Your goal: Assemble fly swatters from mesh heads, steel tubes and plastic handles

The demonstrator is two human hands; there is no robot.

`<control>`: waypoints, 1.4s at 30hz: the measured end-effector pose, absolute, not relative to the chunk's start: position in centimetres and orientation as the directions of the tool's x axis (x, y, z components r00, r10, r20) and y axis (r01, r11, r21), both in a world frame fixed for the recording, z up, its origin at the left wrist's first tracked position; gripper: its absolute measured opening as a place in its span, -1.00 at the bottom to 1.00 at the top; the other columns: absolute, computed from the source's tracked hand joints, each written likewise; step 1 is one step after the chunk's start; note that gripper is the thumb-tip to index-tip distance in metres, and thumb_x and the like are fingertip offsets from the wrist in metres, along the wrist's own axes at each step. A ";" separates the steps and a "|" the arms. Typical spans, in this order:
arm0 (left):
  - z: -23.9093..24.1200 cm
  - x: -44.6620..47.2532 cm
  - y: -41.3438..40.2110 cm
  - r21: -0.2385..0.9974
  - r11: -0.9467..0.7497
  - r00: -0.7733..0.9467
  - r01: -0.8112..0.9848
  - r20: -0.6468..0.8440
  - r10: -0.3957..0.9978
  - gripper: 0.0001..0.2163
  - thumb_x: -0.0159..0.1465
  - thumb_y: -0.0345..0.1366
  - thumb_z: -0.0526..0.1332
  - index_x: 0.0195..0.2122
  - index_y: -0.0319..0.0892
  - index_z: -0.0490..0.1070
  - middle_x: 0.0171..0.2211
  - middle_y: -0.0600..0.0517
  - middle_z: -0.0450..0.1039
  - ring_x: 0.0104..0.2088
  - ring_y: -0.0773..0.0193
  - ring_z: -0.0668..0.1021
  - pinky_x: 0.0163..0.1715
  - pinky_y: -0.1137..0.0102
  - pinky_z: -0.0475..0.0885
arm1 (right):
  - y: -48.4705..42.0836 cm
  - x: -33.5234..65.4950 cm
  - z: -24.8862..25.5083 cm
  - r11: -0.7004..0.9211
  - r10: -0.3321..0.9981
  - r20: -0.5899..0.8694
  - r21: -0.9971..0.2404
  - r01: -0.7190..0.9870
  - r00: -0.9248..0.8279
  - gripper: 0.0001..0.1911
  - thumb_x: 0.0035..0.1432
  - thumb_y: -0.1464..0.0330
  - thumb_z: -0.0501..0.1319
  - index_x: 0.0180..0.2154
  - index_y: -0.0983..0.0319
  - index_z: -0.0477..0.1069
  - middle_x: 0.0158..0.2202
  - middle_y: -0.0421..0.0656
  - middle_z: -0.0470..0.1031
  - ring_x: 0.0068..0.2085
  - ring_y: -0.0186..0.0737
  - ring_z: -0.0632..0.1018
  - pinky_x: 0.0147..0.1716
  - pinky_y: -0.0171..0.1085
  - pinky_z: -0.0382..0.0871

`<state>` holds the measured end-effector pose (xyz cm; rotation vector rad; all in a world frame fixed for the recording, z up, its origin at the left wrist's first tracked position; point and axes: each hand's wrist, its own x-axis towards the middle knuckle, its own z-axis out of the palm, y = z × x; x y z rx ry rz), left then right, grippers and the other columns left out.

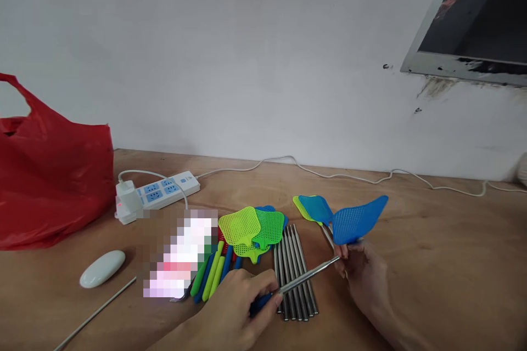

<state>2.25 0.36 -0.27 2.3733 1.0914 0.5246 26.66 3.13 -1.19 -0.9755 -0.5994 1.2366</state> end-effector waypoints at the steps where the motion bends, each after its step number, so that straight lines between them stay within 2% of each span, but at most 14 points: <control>1: -0.2 2.2 0.3 0.554 -0.574 0.608 0.603 0.147 0.780 -0.79 0.41 -0.24 0.02 -0.37 -0.09 0.30 -0.57 0.13 0.33 -0.55 0.27 0.36 -0.53 0.39 0.09 | 3.2 26.9 -1.3 0.031 0.951 -0.137 -0.850 -0.526 0.277 -0.76 -0.24 0.33 0.26 -0.72 0.18 0.20 -0.71 -0.32 0.17 -0.70 -0.43 0.19 -0.76 -0.37 0.10; 3: 0.0 2.1 0.3 0.550 -0.578 0.603 0.603 0.162 0.782 -0.79 0.41 -0.24 0.00 -0.36 -0.09 0.32 -0.53 0.10 0.40 -0.51 0.24 0.40 -0.52 0.39 0.11 | 3.4 27.3 -1.5 0.041 0.942 -0.161 -0.816 -0.576 0.295 -0.71 -0.29 0.37 0.26 -0.72 0.16 0.10 -0.72 -0.38 0.04 -0.72 -0.47 0.08 -0.77 -0.38 0.04; 6: 0.2 2.0 0.3 0.572 -0.579 0.607 0.581 0.169 0.777 -0.79 0.42 -0.25 -0.02 -0.33 -0.09 0.32 -0.50 0.08 0.44 -0.50 0.24 0.43 -0.51 0.39 0.13 | 3.4 27.8 -1.6 0.058 0.933 -0.181 -0.778 -0.626 0.311 -0.67 -0.31 0.37 0.29 -0.70 0.16 0.07 -0.71 -0.41 -0.01 -0.71 -0.49 0.02 -0.77 -0.39 0.01; 11: 0.0 2.0 0.4 0.567 -0.583 0.616 0.582 0.161 0.771 -0.79 0.42 -0.25 -0.02 -0.33 -0.09 0.32 -0.50 0.08 0.45 -0.50 0.23 0.45 -0.52 0.39 0.13 | 3.5 27.4 -0.9 0.010 0.954 -0.166 -0.811 -0.585 0.248 -0.45 -0.08 0.07 0.40 -0.69 0.16 0.08 -0.69 -0.41 -0.04 -0.70 -0.47 0.00 -0.76 -0.39 0.00; 14: 0.0 2.0 0.3 0.557 -0.575 0.604 0.600 0.156 0.782 -0.79 0.42 -0.24 -0.01 -0.33 -0.09 0.32 -0.48 0.06 0.48 -0.48 0.21 0.46 -0.51 0.39 0.15 | 3.6 26.8 -0.5 0.012 0.961 -0.139 -0.844 -0.536 0.241 -0.46 -0.09 0.01 0.45 -0.65 0.20 0.25 -0.66 -0.35 0.14 -0.65 -0.44 0.13 -0.74 -0.42 0.06; 16: 0.1 2.0 0.3 0.562 -0.567 0.596 0.603 0.156 0.788 -0.79 0.43 -0.23 -0.01 -0.33 -0.09 0.32 -0.47 0.06 0.49 -0.47 0.21 0.47 -0.49 0.39 0.17 | 3.7 26.5 -0.3 0.020 0.963 -0.132 -0.837 -0.546 0.236 -0.54 -0.12 0.04 0.49 -0.59 0.21 0.36 -0.60 -0.31 0.28 -0.58 -0.41 0.24 -0.68 -0.43 0.19; 19: 0.2 1.9 0.3 0.570 -0.563 0.590 0.598 0.162 0.791 -0.79 0.43 -0.24 -0.01 -0.33 -0.08 0.32 -0.47 0.07 0.49 -0.47 0.22 0.46 -0.49 0.40 0.18 | 3.6 26.4 -0.1 -0.035 0.966 -0.180 -0.805 -0.592 0.187 -0.64 -0.22 0.17 0.57 -0.52 0.21 0.48 -0.50 -0.29 0.41 -0.48 -0.37 0.37 -0.50 -0.40 0.39; 22: 0.2 1.9 0.3 0.580 -0.557 0.589 0.594 0.158 0.792 -0.79 0.43 -0.24 -0.01 -0.33 -0.09 0.32 -0.49 0.07 0.48 -0.49 0.22 0.45 -0.50 0.39 0.18 | 3.6 26.5 -0.3 -0.088 0.965 -0.222 -0.779 -0.620 0.142 -0.68 -0.23 0.24 0.58 -0.44 0.20 0.56 -0.40 -0.27 0.52 -0.39 -0.33 0.47 -0.30 -0.36 0.49; 28: 0.0 1.9 0.3 0.582 -0.543 0.570 0.605 0.158 0.806 -0.80 0.43 -0.24 0.00 -0.31 -0.08 0.33 -0.47 0.08 0.48 -0.47 0.22 0.46 -0.47 0.39 0.19 | 3.9 27.0 -1.5 -0.119 0.954 -0.269 -0.750 -0.650 0.135 -0.79 -0.13 0.32 0.54 -0.41 0.18 0.58 -0.36 -0.26 0.60 -0.31 -0.31 0.58 -0.17 -0.35 0.54; 31: -0.1 1.9 0.5 0.586 -0.528 0.555 0.614 0.155 0.818 -0.80 0.42 -0.24 -0.01 -0.32 -0.09 0.32 -0.48 0.08 0.46 -0.49 0.22 0.45 -0.48 0.39 0.18 | 3.8 26.9 -1.4 -0.117 0.941 -0.298 -0.727 -0.677 0.157 -0.75 -0.16 0.37 0.54 -0.37 0.19 0.59 -0.28 -0.22 0.64 -0.25 -0.28 0.61 -0.17 -0.36 0.56; 35: -0.1 1.9 0.5 0.584 -0.483 0.522 0.653 0.116 0.845 -0.78 0.43 -0.22 -0.02 -0.33 -0.09 0.31 -0.50 0.08 0.41 -0.49 0.22 0.44 -0.48 0.38 0.17 | 3.7 26.4 -0.6 -0.049 0.950 -0.238 -0.755 -0.654 0.203 -0.65 -0.21 0.37 0.56 -0.29 0.19 0.60 -0.23 -0.18 0.65 -0.23 -0.26 0.62 -0.26 -0.41 0.58; 42: -0.4 1.9 0.6 0.575 -0.486 0.514 0.658 0.128 0.848 -0.78 0.43 -0.21 -0.03 -0.33 -0.10 0.30 -0.50 0.07 0.42 -0.49 0.20 0.46 -0.48 0.37 0.17 | 3.5 26.1 -0.6 0.054 0.961 -0.112 -0.819 -0.571 0.252 -0.63 -0.20 0.35 0.58 -0.27 0.17 0.60 -0.25 -0.20 0.66 -0.21 -0.24 0.63 -0.23 -0.38 0.59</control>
